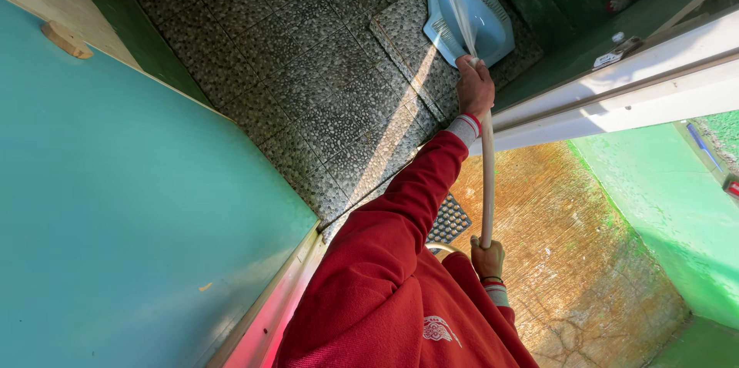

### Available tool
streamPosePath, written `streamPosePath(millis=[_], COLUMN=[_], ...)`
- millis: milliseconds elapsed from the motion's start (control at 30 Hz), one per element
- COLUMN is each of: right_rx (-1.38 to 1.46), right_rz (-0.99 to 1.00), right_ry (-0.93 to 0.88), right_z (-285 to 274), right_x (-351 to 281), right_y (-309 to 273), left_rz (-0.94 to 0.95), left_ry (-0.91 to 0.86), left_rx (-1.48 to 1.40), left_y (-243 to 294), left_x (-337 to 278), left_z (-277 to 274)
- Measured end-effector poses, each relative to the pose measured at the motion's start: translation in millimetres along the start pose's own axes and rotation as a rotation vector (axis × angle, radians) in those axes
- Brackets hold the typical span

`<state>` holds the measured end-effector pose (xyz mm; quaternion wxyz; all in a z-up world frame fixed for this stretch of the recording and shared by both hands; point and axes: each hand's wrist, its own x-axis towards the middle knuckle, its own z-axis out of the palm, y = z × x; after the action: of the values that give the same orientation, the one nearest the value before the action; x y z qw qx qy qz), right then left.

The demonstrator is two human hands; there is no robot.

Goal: The person uses a hose to spray water on a tiled floor and a squat toilet in a small bathroom. They move the hose back and forth to rinse the floor and the toilet bowl, then step back outside the room to continue rinsing the entrance area.

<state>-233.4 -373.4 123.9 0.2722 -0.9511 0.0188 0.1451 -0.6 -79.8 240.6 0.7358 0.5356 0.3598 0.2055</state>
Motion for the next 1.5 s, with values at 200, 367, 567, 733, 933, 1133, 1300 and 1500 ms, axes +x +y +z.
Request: streamPosePath(millis=[200,367,567,733,933,1133,1300,1500], right_rx=[0.013,0.026,0.008,0.018,-0.012,-0.01,-0.068,-0.07], right_rz=[0.053,0.036,0.026,0.035,0.018,0.031,-0.013,0.049], right_ry=[-0.036,-0.019,-0.035,-0.041,-0.038,-0.033,-0.006,-0.035], right_z=[-3,-5,-9,-11,-14,-16,-18,-23], right_x=[6,10,13,15,17,17,17,15], right_y=[-1,0,4,7,11,14,17,22], left_rz=[0.073,0.081,0.15,0.17,0.152,0.126,0.086,0.046], left_ry=[0.076,0.071,0.12,0.161,0.155,0.162,0.188,0.288], left_rx=[0.02,0.054,0.085,0.11,0.134,0.179,0.203,0.224], left_y=[-19,-30,-43,-53,-56,-65,-82,-101], left_x=[12,21,27,29,29,33,42,47], left_z=[5,9,17,24,27,29,28,14])
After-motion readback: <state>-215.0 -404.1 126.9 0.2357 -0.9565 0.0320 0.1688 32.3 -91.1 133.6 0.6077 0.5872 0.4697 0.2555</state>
